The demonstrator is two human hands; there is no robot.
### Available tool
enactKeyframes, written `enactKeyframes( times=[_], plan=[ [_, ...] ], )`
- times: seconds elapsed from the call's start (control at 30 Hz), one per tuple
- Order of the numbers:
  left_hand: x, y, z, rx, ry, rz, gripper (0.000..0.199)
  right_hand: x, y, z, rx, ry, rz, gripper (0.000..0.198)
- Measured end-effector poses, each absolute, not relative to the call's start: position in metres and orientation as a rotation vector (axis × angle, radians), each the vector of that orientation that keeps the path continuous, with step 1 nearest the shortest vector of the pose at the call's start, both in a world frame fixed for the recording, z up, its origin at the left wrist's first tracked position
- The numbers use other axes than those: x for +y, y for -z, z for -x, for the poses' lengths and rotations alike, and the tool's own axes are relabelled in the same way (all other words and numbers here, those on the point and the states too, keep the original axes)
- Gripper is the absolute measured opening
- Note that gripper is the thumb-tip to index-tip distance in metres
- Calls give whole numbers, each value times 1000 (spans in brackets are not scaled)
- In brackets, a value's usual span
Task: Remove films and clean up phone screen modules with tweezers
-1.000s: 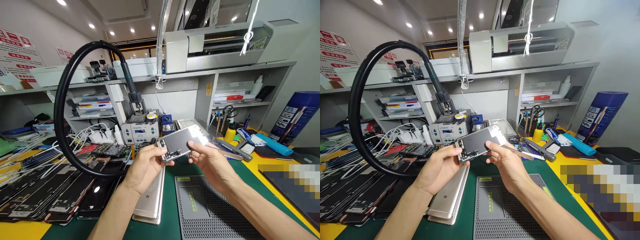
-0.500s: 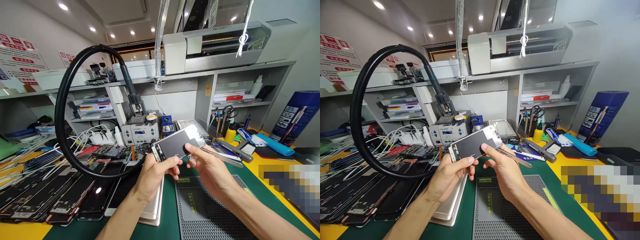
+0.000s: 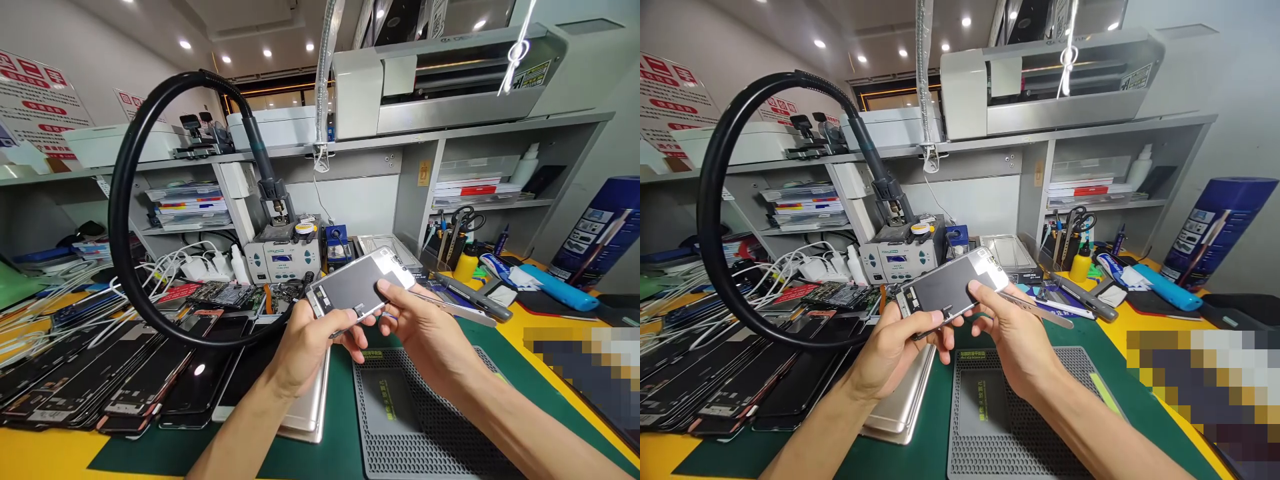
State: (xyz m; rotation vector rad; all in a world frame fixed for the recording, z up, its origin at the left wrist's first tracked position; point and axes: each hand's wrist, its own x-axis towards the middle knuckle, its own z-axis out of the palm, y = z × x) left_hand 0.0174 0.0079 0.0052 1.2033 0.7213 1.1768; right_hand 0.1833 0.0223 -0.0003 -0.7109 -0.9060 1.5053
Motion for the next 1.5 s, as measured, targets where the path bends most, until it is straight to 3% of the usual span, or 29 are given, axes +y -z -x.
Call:
enactKeyframes(
  times=[0.3, 1.1, 1.33, 1.5],
  plan=[
    [11, -2, -16, 649, -1136, -1145, 17, 22, 1, -182, -829, -1509, 768, 33],
    [9, -4, -17, 745, -1155, -1325, 26, 19, 0, -182, -961, -1381, 760, 29],
    [8, -6, -19, 824, -1182, -1195, 14, 34, -10, -202, -837, -892, 808, 20],
    [9, -4, -15, 794, -1167, -1214, 21, 25, -29, -215, -899, -612, 736, 14]
  ],
)
